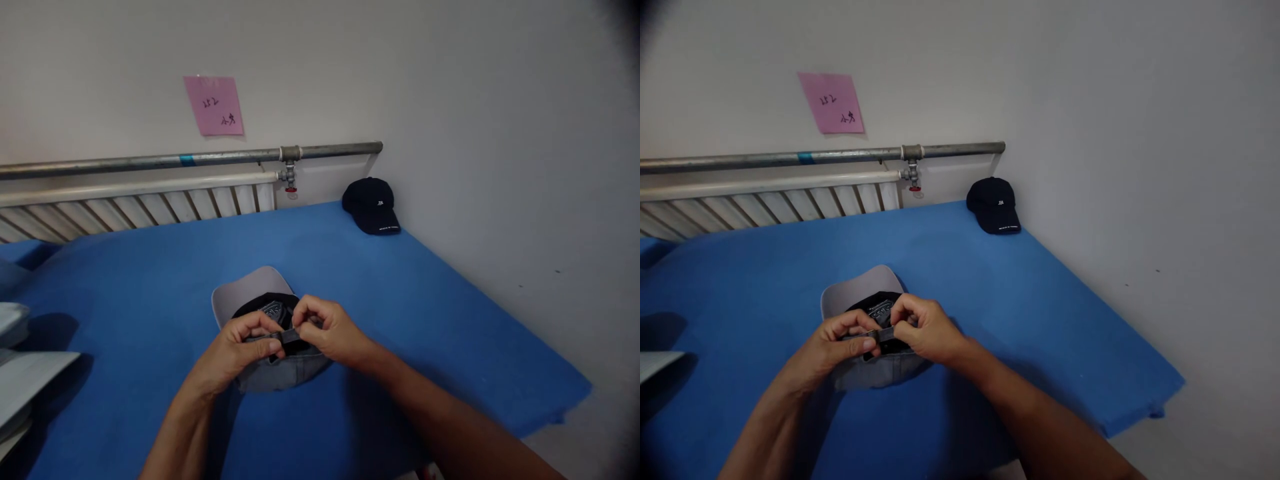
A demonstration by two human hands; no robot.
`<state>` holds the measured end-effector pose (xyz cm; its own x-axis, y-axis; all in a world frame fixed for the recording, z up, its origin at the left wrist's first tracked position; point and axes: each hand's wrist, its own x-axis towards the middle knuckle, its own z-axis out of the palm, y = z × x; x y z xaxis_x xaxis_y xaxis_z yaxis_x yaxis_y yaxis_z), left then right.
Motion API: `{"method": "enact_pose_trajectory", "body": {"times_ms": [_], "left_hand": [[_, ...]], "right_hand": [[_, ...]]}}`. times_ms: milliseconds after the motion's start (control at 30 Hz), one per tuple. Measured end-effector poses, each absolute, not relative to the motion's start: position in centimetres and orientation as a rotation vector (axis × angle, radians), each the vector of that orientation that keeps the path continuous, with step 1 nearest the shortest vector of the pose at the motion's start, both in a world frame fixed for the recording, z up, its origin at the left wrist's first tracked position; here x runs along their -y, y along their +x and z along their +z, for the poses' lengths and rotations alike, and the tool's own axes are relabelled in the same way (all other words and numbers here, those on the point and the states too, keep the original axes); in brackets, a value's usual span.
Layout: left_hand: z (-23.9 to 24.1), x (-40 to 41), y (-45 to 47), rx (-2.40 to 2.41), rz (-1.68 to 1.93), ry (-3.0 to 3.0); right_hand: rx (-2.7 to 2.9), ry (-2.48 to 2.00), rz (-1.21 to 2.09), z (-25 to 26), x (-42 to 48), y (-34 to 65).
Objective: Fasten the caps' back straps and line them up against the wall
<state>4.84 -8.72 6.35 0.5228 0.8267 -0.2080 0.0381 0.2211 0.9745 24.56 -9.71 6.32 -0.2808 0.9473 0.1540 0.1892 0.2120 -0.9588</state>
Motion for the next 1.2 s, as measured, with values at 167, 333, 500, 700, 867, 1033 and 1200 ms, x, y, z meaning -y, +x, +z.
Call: {"method": "enact_pose_trajectory", "body": {"times_ms": [167,333,500,700,867,1033,1200], "left_hand": [[6.0,8.6,4.5,-0.893,0.662,1.29],[5.9,8.2,3.8,-0.859,0.617,1.312],[5.7,8.2,2.9,-0.836,0.694,1.247],[5.8,8.3,2.1,-0.812,0.664,1.292],[5.8,8.2,0.9,-0.747,0.476,1.317],[5.7,8.7,-0.2,-0.55,0.606,1.359],[5.4,9.4,-0.2,-0.327,0.865,1.226]], "right_hand": [[1.74,-1.113,0.987,6.1,9.6,24.6],[1.659,-1.074,1.389,6.3,9.0,25.8],[1.542,-0.936,1.633,6.9,8.7,27.3],[1.339,-0.793,1.654,6.7,8.3,27.6],[1.219,-0.739,1.629,6.5,8.2,27.6],[1.353,-0.571,1.731,6.7,8.3,28.0],[1.804,-0.821,1.482,5.8,7.5,28.2]]}}
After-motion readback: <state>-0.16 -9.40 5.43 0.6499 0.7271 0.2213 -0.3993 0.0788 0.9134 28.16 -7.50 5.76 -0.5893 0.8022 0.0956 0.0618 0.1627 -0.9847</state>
